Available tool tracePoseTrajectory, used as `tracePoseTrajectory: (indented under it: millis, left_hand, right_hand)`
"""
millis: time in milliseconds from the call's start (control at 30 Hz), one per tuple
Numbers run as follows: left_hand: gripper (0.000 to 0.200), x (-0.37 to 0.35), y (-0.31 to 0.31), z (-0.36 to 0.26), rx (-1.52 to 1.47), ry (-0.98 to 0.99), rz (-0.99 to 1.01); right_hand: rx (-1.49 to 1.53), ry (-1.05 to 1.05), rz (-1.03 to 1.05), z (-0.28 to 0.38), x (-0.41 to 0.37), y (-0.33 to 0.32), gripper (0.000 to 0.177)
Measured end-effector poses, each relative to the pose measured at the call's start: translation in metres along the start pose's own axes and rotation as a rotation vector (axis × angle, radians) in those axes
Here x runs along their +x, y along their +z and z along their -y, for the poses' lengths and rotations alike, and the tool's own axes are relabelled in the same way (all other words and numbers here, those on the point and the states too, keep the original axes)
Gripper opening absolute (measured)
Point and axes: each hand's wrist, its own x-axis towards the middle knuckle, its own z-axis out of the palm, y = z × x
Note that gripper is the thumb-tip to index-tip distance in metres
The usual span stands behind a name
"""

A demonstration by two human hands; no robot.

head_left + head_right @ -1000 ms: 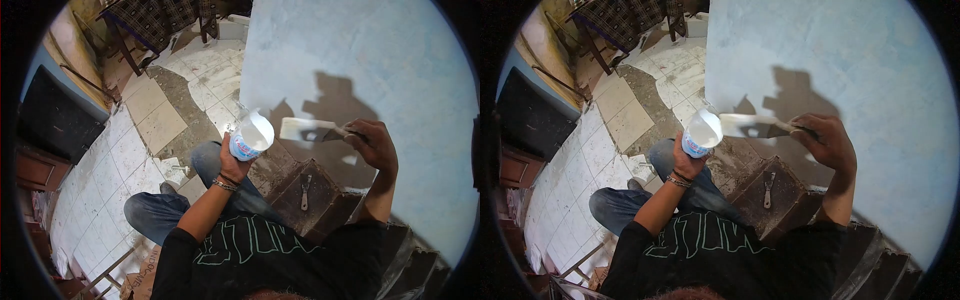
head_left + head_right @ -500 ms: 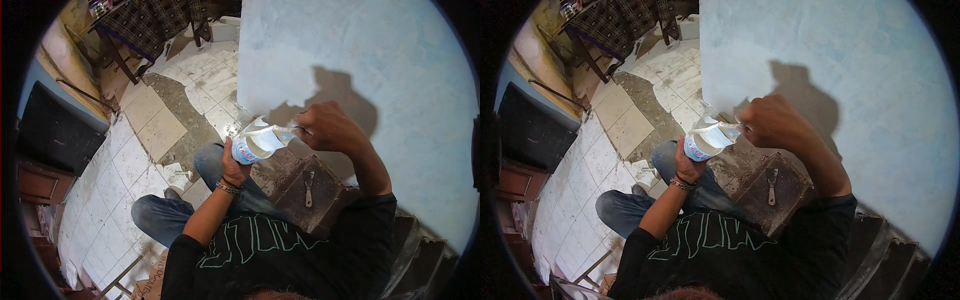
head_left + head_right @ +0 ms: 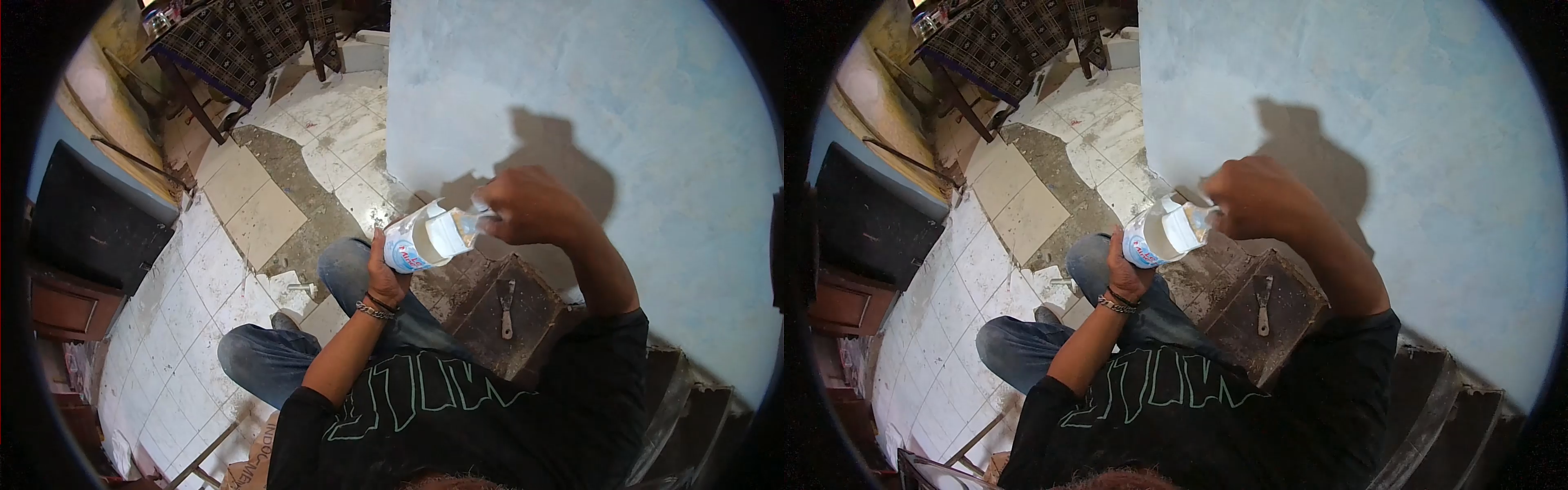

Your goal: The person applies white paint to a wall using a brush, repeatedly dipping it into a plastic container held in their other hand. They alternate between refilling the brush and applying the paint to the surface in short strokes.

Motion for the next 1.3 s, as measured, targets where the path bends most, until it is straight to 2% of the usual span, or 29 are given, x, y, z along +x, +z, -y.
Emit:
tracePoseTrajectory:
  millis: [167, 267, 367, 467, 567, 667, 767, 867, 967, 1067, 1167, 1267, 1300]
  left_hand:
    - [0.063, -0.001, 0.002, 0.001, 0.041, 0.028, 0.037]
    - [0.063, 0.000, 0.001, 0.001, 0.015, 0.023, 0.028]
    - [0.063, -0.001, 0.003, -0.001, -0.008, 0.009, 0.028]
    - [0.063, 0.001, 0.000, 0.002, -0.013, 0.012, 0.031]
    - [0.063, 0.002, 0.000, 0.002, -0.021, 0.006, 0.018]
    - [0.063, 0.001, 0.000, 0.002, -0.023, 0.013, 0.015]
    - [0.064, 0.002, -0.003, 0.005, -0.027, 0.012, 0.028]
    - [0.064, 0.001, 0.000, 0.004, -0.031, -0.006, 0.026]
    - [0.067, 0.002, 0.000, 0.004, -0.008, -0.002, 0.034]
    - [0.068, 0.001, 0.011, 0.001, -0.055, -0.088, 0.037]
    - [0.069, 0.005, 0.025, 0.003, -0.061, -0.137, 0.022]
    - [0.071, 0.013, 0.027, 0.014, 0.003, -0.163, 0.021]
    - [0.071, 0.014, 0.029, 0.016, 0.010, -0.176, 0.030]
  right_hand:
    - [0.096, -0.099, -0.068, -0.011, 0.006, 0.036, 0.021]
    - [0.065, -0.045, -0.073, -0.014, 0.000, 0.025, 0.022]
    - [0.020, 0.011, 0.044, -0.017, -0.005, 0.009, 0.019]
    - [0.103, 0.048, 0.134, -0.033, -0.010, 0.015, 0.025]
    - [0.305, -0.020, 0.104, -0.052, -0.019, 0.026, 0.026]
    - [0.655, 0.217, 0.210, -0.054, -0.028, 0.028, 0.021]
    - [0.739, 0.158, 0.189, -0.067, -0.036, 0.044, 0.023]
    - [0.977, 0.102, 0.133, -0.077, -0.042, 0.063, 0.023]
    - [1.065, 0.144, 0.152, -0.077, -0.049, 0.070, 0.024]
    - [1.149, 0.184, 0.128, -0.087, -0.058, 0.091, 0.023]
    - [0.984, 0.139, 0.122, -0.086, -0.068, 0.087, 0.022]
    - [1.065, 0.110, -0.029, -0.094, -0.080, 0.098, 0.024]
    - [0.983, 0.119, -0.063, -0.096, -0.083, 0.101, 0.025]
